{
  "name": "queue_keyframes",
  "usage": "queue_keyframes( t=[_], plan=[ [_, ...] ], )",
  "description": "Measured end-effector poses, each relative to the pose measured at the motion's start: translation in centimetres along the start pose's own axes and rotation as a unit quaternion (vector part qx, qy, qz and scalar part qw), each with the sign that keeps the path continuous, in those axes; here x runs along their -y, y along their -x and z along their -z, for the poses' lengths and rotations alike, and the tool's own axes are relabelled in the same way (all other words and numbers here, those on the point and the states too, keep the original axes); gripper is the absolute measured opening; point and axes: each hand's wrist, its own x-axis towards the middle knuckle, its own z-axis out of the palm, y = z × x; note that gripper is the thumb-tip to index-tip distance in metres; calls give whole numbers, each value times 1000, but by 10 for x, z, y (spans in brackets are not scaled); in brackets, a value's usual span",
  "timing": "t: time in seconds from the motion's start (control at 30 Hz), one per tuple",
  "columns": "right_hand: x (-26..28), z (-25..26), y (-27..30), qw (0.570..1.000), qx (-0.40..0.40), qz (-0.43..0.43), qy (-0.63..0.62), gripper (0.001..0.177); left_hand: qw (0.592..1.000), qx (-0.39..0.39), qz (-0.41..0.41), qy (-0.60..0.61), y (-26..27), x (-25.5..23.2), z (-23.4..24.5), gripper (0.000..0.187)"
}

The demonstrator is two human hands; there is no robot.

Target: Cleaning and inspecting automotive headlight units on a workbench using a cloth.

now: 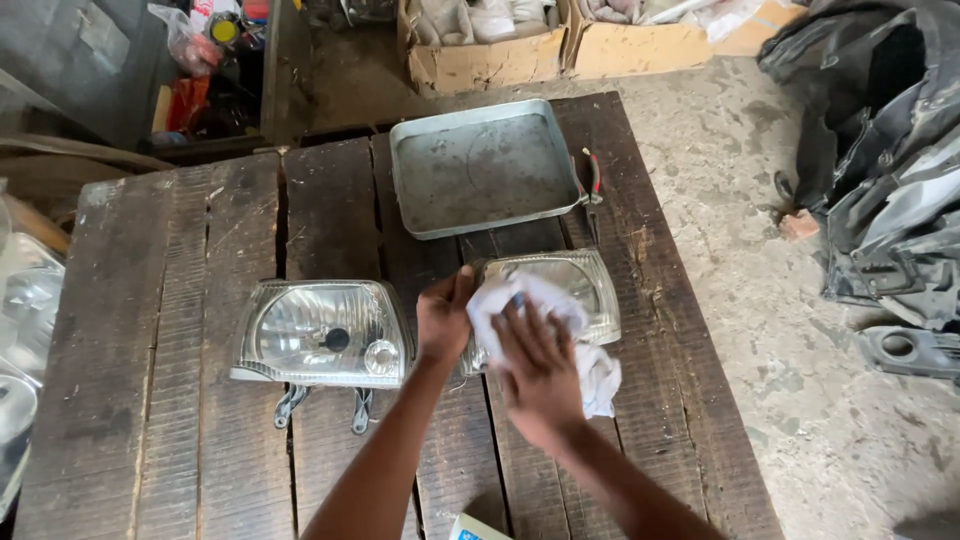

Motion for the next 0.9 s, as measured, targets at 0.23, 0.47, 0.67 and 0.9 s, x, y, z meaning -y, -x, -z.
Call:
queue_keyframes(
  t=[0.23,0.47,0.67,0.9],
  plan=[
    [-90,-10,-27,970,7,-240,46,47,999,-25,-27,-11,0,4,-4,52],
    [-137,-19,-29,907,81,-412,-37,60,999,-2,-42,-10,8,-11,-2,55],
    [-191,-61,24,837,47,-525,-148,71,999,-19,-42,-7,-1,12,1,57],
    [-117,-29,42,832,-14,-518,-199,57,999,-42,-5,-18,2,-8,0,61]
  ],
)
